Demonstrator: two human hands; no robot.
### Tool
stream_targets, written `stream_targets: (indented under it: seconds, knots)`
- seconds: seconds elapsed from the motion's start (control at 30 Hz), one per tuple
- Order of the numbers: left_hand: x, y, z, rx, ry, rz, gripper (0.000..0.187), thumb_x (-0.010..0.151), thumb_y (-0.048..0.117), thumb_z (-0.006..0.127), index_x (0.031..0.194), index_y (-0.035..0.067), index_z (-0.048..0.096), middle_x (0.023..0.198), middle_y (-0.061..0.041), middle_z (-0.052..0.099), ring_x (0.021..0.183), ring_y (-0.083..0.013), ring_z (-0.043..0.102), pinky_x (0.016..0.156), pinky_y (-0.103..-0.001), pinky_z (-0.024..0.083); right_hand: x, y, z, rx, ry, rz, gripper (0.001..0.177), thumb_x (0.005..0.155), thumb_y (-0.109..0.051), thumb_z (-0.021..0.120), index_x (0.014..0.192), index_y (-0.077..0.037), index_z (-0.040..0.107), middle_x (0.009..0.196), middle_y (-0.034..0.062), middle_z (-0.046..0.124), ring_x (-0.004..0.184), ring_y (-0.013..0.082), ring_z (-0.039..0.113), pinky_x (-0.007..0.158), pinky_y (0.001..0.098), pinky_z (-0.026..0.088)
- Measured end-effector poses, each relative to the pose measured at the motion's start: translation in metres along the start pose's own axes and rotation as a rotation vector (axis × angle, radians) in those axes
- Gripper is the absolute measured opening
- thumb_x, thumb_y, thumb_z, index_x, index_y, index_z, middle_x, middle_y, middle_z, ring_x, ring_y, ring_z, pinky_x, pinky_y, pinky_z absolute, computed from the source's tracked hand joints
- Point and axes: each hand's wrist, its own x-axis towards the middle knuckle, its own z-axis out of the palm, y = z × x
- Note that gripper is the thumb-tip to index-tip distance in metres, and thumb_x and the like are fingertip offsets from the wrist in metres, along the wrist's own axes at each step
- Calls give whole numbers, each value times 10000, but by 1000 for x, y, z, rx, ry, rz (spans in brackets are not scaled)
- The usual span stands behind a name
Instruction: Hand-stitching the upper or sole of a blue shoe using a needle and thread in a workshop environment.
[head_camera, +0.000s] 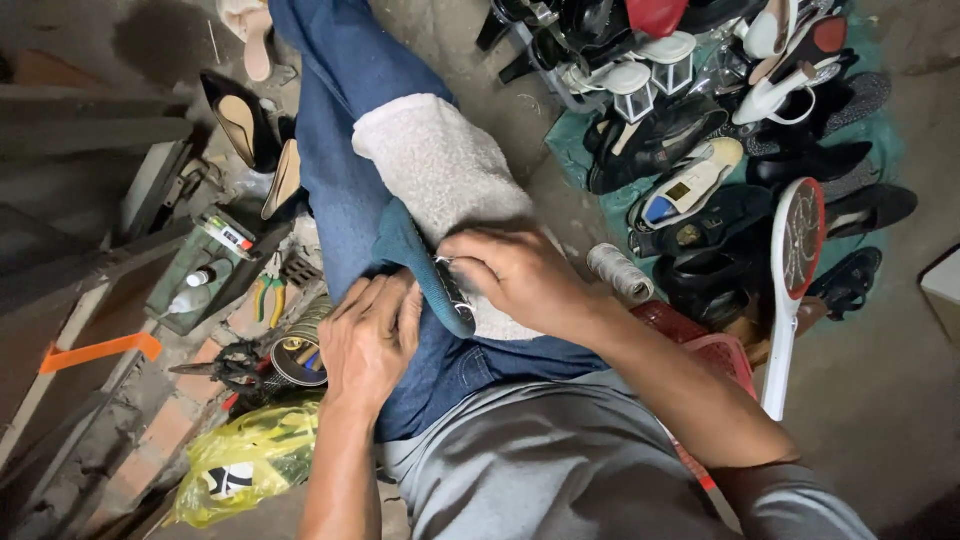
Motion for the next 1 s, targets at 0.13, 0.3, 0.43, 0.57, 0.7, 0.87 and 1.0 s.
stream_targets:
  seconds: [0.13,0.3,0.43,0.57,0.7,0.87,1.0]
  knots:
    - [-5,-5,2,-35,-9,-10,244,1057,298,599,882,151,686,658,-56,601,720,-306,665,582,-414,551,-3,-15,-8,1,-79,35,273,964,-51,652,1231,-104,663,897,125,778,859,333,755,736,450,593]
    - [-33,-22,13,150,-23,-248,335,869,470,783,718,202,650,565,-38,626,620,-277,697,541,-412,528,-13,-24,-9,-19,-18,102,367,984,-102,658,1351,-127,655,929,108,803,858,307,777,713,428,607]
    - [-78,-51,-6,63,-130,-504,460,814,564,803,662,153,661,549,-101,654,677,-382,700,601,-476,526,-13,-5,-2,-131,14,40,215,998,-118,649,1190,-93,742,967,109,805,867,307,770,707,384,600]
    - [-93,-50,-3,30,-184,-647,550,806,666,658,867,121,710,411,-9,498,446,-245,582,531,-373,498,-17,2,8,-269,-62,-39,166,957,-94,570,1024,-132,718,857,45,688,783,295,671,756,419,525]
    - [-58,-16,4,-106,5,-510,444,818,514,848,642,163,639,530,-107,643,645,-395,694,593,-488,531,-31,1,-8,-39,18,141,228,900,-52,576,860,-212,732,654,-28,618,597,221,620,619,313,545]
    - [-53,-7,13,-510,76,-602,232,863,230,820,665,190,706,437,-15,560,452,-184,574,479,-306,466,-50,8,-36,283,9,133,204,894,-29,535,891,-60,737,1064,184,692,905,256,644,788,403,536]
    - [-52,-7,13,-620,232,-588,50,891,106,803,893,96,754,514,-56,575,494,-124,518,491,-288,441,-53,12,-32,969,18,-3,201,937,-163,520,903,-64,691,1423,302,580,1199,356,651,946,473,549]
